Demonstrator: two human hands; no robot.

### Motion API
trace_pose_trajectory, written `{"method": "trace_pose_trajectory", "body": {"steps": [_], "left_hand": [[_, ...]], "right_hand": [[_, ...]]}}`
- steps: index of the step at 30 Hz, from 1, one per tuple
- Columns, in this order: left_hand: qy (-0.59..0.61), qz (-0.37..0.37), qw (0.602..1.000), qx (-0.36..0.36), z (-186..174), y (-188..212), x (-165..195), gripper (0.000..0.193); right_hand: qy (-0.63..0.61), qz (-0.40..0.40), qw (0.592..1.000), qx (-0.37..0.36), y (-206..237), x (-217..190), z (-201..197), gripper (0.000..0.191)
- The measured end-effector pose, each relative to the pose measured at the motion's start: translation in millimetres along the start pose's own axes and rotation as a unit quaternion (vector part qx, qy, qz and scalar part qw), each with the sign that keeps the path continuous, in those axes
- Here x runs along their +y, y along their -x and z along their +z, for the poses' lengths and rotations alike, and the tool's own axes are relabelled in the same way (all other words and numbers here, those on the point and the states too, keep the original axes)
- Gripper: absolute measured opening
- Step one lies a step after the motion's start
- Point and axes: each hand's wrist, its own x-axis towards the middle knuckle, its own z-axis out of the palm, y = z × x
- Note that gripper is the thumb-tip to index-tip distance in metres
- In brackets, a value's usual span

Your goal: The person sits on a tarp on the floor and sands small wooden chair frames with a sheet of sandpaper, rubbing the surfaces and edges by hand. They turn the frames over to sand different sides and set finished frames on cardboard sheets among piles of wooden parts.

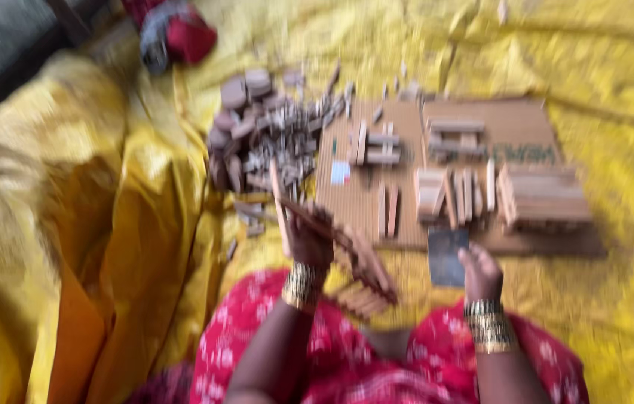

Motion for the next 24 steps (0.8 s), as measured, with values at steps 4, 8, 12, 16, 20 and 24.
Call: {"method": "trace_pose_trajectory", "body": {"steps": [4, 8, 12, 16, 20, 24], "left_hand": [[-0.009, 0.049, 0.979, -0.199, -2.8, 1.6, 6.7, 0.046], [-0.169, 0.015, 0.977, -0.128, -6.9, 8.8, 22.3, 0.065], [-0.224, 0.029, 0.965, -0.135, -30.0, 36.0, 13.1, 0.08], [-0.191, -0.012, 0.951, -0.245, -57.6, 55.6, -7.2, 0.088], [-0.272, 0.046, 0.916, -0.292, -49.6, 70.1, -16.6, 0.093], [-0.559, 0.067, 0.753, -0.34, -30.2, 89.2, -13.6, 0.089]], "right_hand": [[-0.08, -0.01, 0.995, -0.054, 9.6, -0.2, -7.7, 0.031], [-0.113, -0.005, 0.991, -0.066, 3.6, 4.5, -4.4, 0.028], [-0.104, -0.008, 0.991, -0.079, -3.4, 11.6, 5.4, 0.028], [-0.096, 0.029, 0.99, -0.098, -1.1, 23.6, 10.1, 0.028], [-0.075, 0.024, 0.991, -0.11, 7.1, 30.8, 13.3, 0.027], [-0.104, 0.057, 0.984, -0.131, 10.8, 36.7, 26.4, 0.026]]}}
